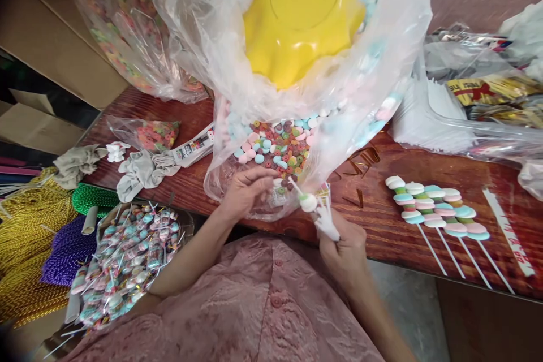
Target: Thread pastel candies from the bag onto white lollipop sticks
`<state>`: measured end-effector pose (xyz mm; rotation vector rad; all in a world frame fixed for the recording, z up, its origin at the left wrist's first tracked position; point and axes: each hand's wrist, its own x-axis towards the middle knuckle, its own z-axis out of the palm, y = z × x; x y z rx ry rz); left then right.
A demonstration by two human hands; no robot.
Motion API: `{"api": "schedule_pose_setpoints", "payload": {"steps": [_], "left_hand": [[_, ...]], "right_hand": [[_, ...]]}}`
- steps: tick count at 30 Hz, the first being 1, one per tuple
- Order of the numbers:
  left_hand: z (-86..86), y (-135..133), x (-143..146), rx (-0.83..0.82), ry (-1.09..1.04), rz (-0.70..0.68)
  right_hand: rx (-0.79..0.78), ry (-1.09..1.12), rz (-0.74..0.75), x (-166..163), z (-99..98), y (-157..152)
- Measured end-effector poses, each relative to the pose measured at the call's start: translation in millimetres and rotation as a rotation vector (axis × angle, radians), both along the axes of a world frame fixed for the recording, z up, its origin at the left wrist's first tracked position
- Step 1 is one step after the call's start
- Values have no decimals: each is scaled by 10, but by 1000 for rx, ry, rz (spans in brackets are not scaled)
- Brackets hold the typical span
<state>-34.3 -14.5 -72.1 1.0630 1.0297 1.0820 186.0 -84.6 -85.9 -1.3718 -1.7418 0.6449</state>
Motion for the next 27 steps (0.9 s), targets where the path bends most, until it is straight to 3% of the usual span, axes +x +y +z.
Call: {"api": "schedule_pose_setpoints", "payload": {"steps": [2,5,8,11,16,18,24,27], "left_hand": [[-21,105,-69,214,361,10],[-97,135,-51,381,823,-126],[-172,49,17,449,1006,-140],[-190,-25,26,430,805,-57],[-89,-22,-17,-40,12,146],[-42,-13,-10,-114,-166,152],[-30,-13,11,68,-135,140],[-29,-11,-11,-43,-156,59]], "right_hand": [[1,-39,-53,88,-8,34],[67,-125,-20,108,9,76],[108,-160,61,27,51,92],[110,-177,90,-25,65,88],[110,-193,143,-38,44,73],[110,-194,150,-57,50,76],[207,-246,195,-36,18,78],[304,-262,232,-3,-21,52]]}}
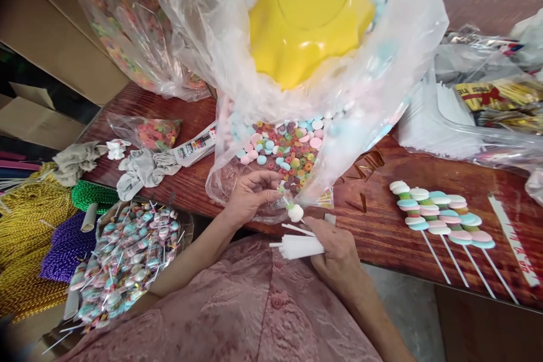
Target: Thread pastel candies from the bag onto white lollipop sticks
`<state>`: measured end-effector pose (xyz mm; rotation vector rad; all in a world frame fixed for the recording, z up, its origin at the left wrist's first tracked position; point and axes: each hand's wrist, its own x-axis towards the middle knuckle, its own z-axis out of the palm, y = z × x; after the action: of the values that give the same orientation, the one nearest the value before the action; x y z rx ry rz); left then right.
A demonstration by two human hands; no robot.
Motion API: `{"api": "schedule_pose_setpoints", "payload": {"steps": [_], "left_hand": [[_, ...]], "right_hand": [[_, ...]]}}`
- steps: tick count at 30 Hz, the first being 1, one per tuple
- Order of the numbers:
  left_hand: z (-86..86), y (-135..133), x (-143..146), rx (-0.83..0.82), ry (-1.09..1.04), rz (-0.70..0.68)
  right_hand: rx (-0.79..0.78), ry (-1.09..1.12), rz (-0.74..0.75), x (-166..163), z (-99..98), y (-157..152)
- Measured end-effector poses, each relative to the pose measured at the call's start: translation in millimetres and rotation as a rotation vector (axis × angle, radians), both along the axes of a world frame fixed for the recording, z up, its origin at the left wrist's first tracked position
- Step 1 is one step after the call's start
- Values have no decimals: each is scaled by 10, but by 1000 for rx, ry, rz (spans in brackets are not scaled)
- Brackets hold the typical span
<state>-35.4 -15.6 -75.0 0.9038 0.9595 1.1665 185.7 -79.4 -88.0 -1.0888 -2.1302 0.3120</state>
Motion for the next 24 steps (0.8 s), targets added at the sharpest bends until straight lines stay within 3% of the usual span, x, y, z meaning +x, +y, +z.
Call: {"api": "schedule_pose_setpoints", "payload": {"steps": [6,9,13,17,20,24], "left_hand": [[18,-104,108,-234,-94,-267],[40,-123,187,-112,-52,-287],[112,28,42,132,253,-273],[109,291,-367,288,859,115],[26,425,-611,353,1330,159],[-72,438,-734,366,1431,163]], "right_hand": [[-19,65,-40,-63,30,-12],[-46,93,-57,-126,47,7],[-5,95,-75,-135,69,39],[-30,103,-127,-12,104,83],[-14,113,-140,80,93,106],[5,66,-89,93,41,80]]}}
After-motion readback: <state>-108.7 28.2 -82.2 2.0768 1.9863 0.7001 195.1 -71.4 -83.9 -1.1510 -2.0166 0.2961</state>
